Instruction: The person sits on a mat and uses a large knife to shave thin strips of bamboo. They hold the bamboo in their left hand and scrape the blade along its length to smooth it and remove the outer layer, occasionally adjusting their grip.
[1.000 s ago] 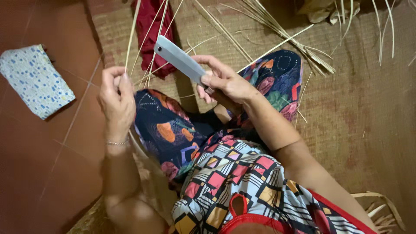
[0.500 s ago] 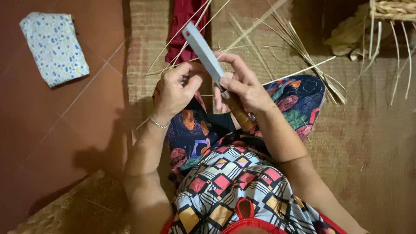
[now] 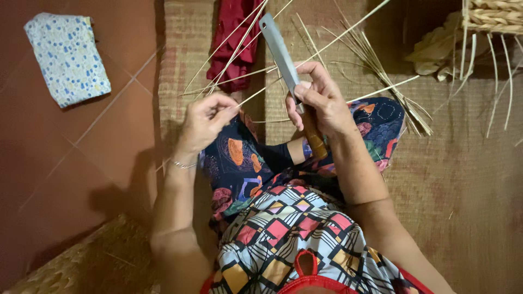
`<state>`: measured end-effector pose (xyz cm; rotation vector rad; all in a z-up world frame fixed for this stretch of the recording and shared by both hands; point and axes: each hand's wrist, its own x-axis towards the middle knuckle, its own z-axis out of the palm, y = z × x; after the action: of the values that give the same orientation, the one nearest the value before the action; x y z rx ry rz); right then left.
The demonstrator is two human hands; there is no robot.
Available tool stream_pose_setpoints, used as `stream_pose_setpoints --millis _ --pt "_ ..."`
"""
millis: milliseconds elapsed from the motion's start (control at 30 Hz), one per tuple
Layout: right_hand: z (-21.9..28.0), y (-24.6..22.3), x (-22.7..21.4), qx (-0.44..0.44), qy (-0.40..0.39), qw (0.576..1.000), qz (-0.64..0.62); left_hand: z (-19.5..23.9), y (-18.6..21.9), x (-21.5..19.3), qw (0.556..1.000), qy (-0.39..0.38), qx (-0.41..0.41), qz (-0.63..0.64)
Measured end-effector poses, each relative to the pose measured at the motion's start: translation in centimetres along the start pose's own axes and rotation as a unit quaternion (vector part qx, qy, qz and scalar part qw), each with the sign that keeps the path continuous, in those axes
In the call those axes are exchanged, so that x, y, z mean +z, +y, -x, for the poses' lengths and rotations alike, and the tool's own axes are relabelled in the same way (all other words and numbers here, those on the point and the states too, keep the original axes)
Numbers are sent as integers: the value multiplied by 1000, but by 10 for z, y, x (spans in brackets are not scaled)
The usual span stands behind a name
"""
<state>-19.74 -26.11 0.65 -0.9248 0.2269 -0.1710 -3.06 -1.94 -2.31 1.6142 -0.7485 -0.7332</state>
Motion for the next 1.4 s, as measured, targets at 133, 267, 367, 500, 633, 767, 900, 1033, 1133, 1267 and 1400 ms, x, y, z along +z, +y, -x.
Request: stream_pose_setpoints --millis 133,267,367,500,633,767,900,1033,1133,1267,1400 --pt "-1 -5 -5 -12 8 1000 -8 13 -7 -27 999 -8 -43 -19" --pt "-4 11 5 8 2 1000 25 4 -7 -23 997 -29 -62 24" --pt "-6 32 19 35 -32 998 37 -2 -1 9 997 -1 -70 12" --pt "0 46 25 65 -59 996 -28 -4 12 25 995 29 59 -73" --pt "3 30 10 52 -32 997 -40 -7 9 17 995 5 81 -65" --pt "4 8 -8 6 -4 1000 -28 -2 -2 6 997 9 48 -54" --pt "8 -10 -26 -31 19 999 -36 9 -11 -12 1000 4 18 -10" --pt "14 -20 -37 -44 40 997 -42 15 -23 -26 1000 9 4 -18" --pt "15 -25 -42 -52 40 997 -41 16 -27 -31 1000 -5 13 -24" --pt "18 -25 -43 -39 37 997 -48 12 -23 -36 999 -17 30 -42" --pt "20 -26 -44 -43 45 997 -46 13 -18 -35 998 -28 24 -47"
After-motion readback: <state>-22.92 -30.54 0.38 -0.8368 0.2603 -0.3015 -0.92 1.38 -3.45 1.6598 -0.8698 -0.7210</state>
